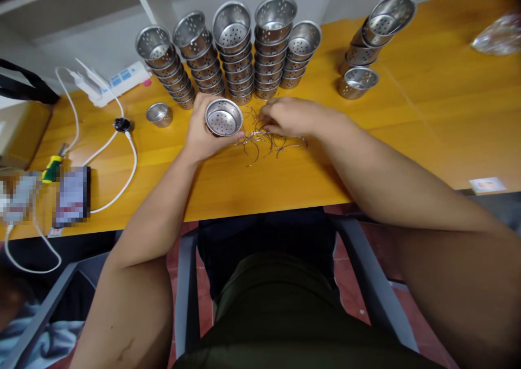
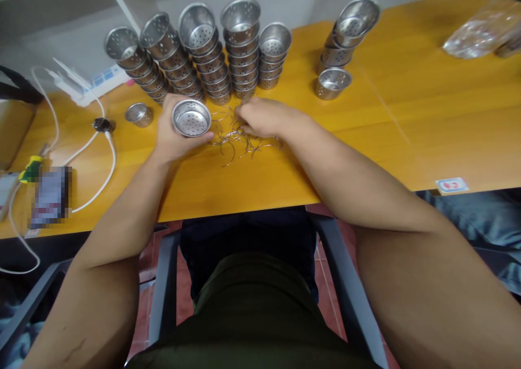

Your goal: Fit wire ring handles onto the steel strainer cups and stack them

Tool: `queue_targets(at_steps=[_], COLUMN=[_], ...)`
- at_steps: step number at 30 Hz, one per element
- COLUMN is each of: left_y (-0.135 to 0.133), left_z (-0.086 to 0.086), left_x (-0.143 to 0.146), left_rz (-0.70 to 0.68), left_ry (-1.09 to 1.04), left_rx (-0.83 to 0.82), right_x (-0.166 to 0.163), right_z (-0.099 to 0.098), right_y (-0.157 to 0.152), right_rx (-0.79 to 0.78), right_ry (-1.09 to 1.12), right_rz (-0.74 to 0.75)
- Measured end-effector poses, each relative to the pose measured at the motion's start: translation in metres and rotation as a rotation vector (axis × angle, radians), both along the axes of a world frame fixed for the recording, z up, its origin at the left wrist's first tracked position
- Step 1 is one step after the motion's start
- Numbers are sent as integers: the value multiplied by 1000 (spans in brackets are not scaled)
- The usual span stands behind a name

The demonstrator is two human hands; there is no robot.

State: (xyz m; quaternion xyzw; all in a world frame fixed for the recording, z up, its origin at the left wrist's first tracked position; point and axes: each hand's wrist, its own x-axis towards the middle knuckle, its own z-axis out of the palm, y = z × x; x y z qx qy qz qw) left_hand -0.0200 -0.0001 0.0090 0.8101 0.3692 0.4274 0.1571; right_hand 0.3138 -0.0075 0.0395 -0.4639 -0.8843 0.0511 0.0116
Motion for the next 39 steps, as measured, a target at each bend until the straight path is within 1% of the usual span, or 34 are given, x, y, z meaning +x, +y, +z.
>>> queue_targets(at_steps=[4, 7, 10, 14, 17, 19, 21, 25, 27, 30, 32, 34, 36, 39], left_y=[-3, -5, -7, -5, 2, 6, 9, 11, 11, 9, 7, 6, 7, 10], left_z=[2, 0, -3, -8, -14, -17, -19, -19, -18, -20, -22, -25, -28, -32], left_x=[2, 2, 0, -2, 0, 2, 2, 1, 2, 5, 7, 7, 6, 5], left_rz=[15, -23, -58, -51, -11, 22, 25, -32, -58, -135, -168, -155, -129, -126], left_ry=[0, -2, -20, -49, -88, -116, -134, -120, -138, -209, -219, -201, -197, -194], left_rx=[-15, -27, -50, -43, -49, -78, -101, -125, -141, -181, -224, -257, -256, -213], right_x=[-5, -9, -14, -13, -7, -2, 1, 3, 2, -1, -3, -6, -8, -12], right_z=[-1, 4, 13, 18, 18, 20, 23, 26, 22, 11, 5, 3, 5, 13], right_y=[0, -6, -13, -14, -12, -13, -16, -21, -19, -12, -8, -6, -9, -18], right_rx=[-6, -7, -20, -51, -48, -57, -57, -39, -48, -50, -51, -72, -106, -133], right_ry=[41, 55, 15, -35, 79, 186, 285, 439, 514, 635, 707, 765, 819, 893], right_rz=[11, 2, 7, 22, 14, -25, -75, -139, -181, -232, -232, -221, -210, -207])
